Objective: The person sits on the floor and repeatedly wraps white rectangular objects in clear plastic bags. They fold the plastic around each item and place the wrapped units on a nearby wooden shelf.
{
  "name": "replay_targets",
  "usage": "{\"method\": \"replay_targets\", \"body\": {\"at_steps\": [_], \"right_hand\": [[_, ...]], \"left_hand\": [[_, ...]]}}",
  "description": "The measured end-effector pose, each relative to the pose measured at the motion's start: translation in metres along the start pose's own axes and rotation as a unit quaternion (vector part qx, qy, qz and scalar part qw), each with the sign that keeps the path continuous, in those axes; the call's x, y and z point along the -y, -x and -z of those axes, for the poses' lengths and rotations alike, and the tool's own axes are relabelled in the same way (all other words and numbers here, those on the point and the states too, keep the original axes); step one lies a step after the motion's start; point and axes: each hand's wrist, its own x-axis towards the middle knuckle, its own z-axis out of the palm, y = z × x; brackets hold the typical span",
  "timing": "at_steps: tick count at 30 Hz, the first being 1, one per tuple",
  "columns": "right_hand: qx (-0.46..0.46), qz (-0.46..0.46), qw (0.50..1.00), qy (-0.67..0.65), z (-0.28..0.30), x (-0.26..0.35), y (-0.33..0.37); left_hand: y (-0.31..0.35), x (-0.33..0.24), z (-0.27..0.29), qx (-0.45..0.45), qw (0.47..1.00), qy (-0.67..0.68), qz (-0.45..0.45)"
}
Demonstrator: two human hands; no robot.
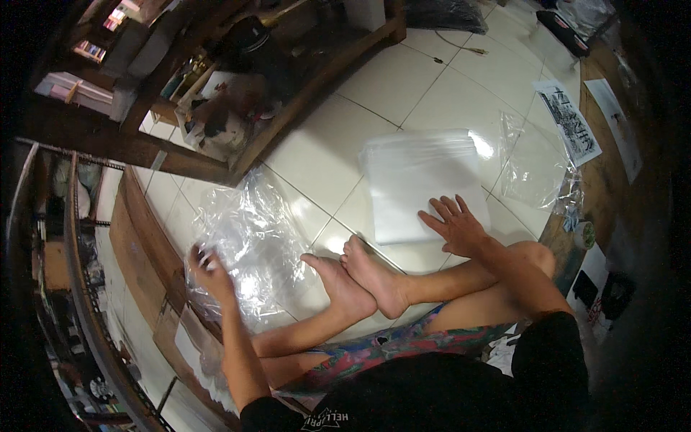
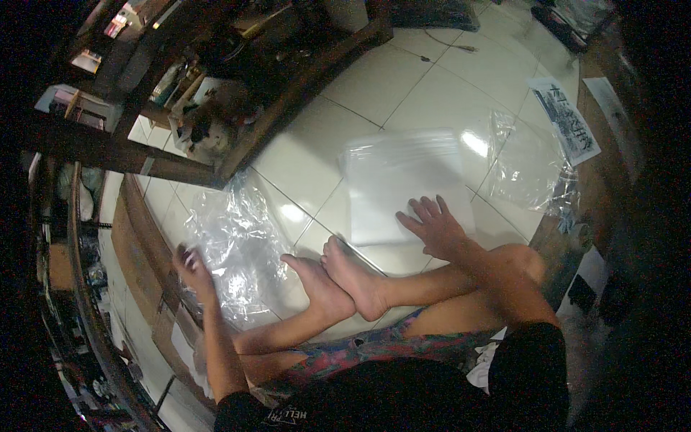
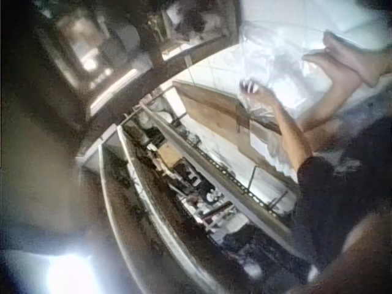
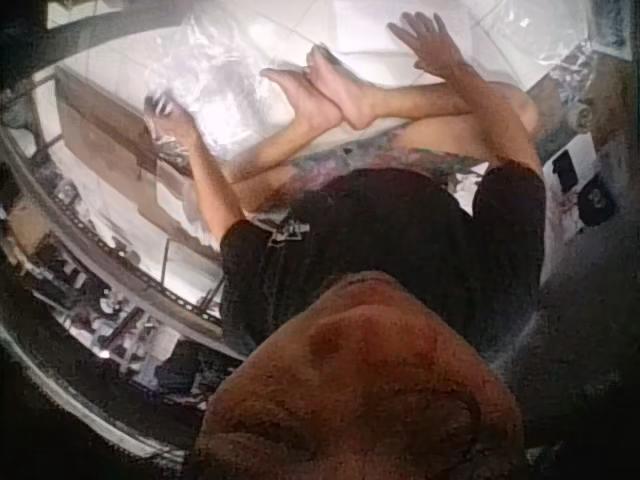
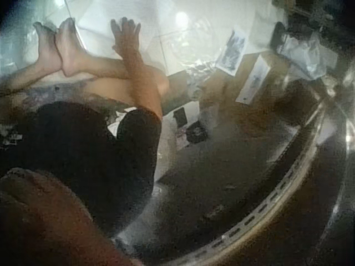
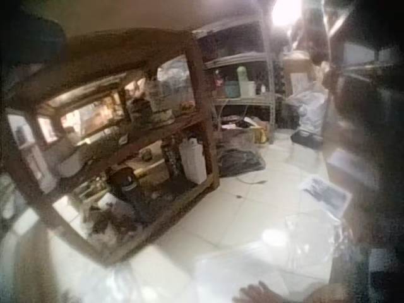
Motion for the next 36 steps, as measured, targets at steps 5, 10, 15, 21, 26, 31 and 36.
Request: {"method": "replay_targets", "body": {"at_steps": [5, 10, 15, 21, 26, 31, 36], "right_hand": [[0.023, 0.008, 1.000, -0.019, -0.004, -0.012, -0.022], [0.078, 0.057, 0.978, -0.186, 0.008, -0.046, -0.031], [0.137, 0.014, 0.963, -0.231, 0.020, -0.051, -0.041], [0.182, -0.023, 0.947, -0.265, 0.025, -0.056, -0.049], [-0.020, 0.088, 0.971, -0.221, -0.005, -0.054, -0.035], [0.064, 0.028, 0.965, -0.252, 0.021, -0.053, -0.041], [0.073, 0.009, 0.965, -0.251, 0.025, -0.069, -0.049]], "left_hand": [[0.095, -0.121, -0.093, 0.377, 0.882, 0.138, -0.246], [0.132, -0.169, -0.155, 0.476, 0.769, 0.044, -0.424], [0.135, -0.160, -0.200, 0.534, 0.765, 0.000, -0.361], [0.112, -0.176, -0.206, 0.634, 0.732, 0.006, -0.248], [0.112, -0.181, -0.210, 0.640, 0.721, -0.033, -0.263], [0.109, -0.190, -0.213, 0.654, 0.714, -0.084, -0.237], [0.098, -0.205, -0.216, 0.666, 0.708, -0.103, -0.209]]}}
